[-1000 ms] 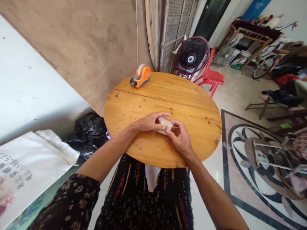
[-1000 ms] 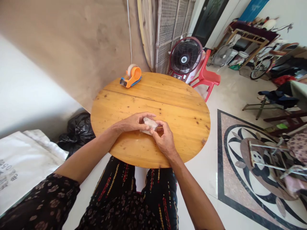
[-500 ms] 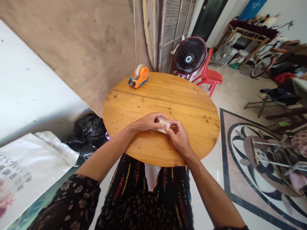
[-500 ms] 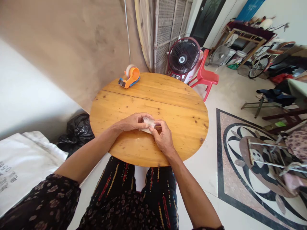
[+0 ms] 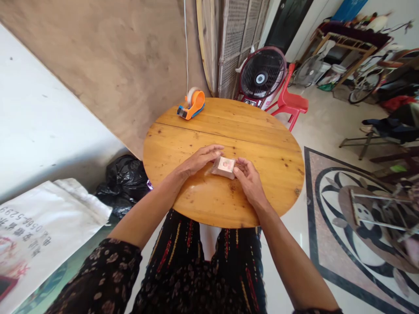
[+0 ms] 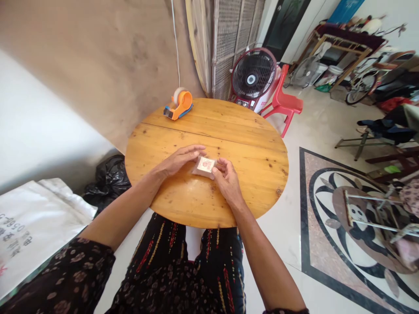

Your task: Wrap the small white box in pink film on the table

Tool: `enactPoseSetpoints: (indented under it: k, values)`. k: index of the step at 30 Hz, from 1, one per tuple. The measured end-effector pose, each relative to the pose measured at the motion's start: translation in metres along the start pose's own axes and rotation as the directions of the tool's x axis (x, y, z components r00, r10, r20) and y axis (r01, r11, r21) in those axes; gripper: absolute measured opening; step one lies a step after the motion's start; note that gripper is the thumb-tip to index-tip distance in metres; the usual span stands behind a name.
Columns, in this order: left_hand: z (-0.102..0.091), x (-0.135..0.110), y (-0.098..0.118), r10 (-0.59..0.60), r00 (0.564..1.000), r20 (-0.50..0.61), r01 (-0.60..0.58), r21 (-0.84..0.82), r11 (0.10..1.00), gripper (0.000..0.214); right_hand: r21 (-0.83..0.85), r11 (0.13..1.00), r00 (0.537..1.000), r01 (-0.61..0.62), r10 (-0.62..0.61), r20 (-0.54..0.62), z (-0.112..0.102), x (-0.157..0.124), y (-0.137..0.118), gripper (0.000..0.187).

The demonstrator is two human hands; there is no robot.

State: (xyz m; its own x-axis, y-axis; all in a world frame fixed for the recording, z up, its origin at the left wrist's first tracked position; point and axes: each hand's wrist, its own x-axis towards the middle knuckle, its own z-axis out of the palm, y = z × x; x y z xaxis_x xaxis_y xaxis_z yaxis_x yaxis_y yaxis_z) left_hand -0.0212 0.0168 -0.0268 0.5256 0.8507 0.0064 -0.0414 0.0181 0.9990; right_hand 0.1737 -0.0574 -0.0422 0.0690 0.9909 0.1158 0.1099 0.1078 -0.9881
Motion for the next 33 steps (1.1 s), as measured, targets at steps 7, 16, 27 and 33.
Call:
enactPoseSetpoints:
  k: [7,16,27,33]
  values:
    - [-0.003,-0.005,0.006,0.025,0.993,0.115,-0.031,0.053,0.998,0.063,-0.115,0.993,1.0,0.009,-0.005,0.028,0.002,-0.006,0.0,0.068]
    - [-0.005,-0.004,0.009,0.144,0.973,0.181,-0.205,0.39,0.897,0.035,-0.144,0.989,0.999,0.014,-0.01,0.031,0.002,-0.007,0.006,0.07]
    - [-0.003,-0.006,0.007,0.153,0.977,0.148,-0.192,0.301,0.934,0.048,-0.183,0.981,0.998,0.068,-0.066,0.019,0.002,-0.007,0.007,0.068]
    - [-0.015,0.004,-0.006,0.101,0.988,-0.12,-0.1,0.014,0.995,0.048,-0.188,0.982,1.0,0.018,-0.016,0.017,0.003,-0.009,0.007,0.073]
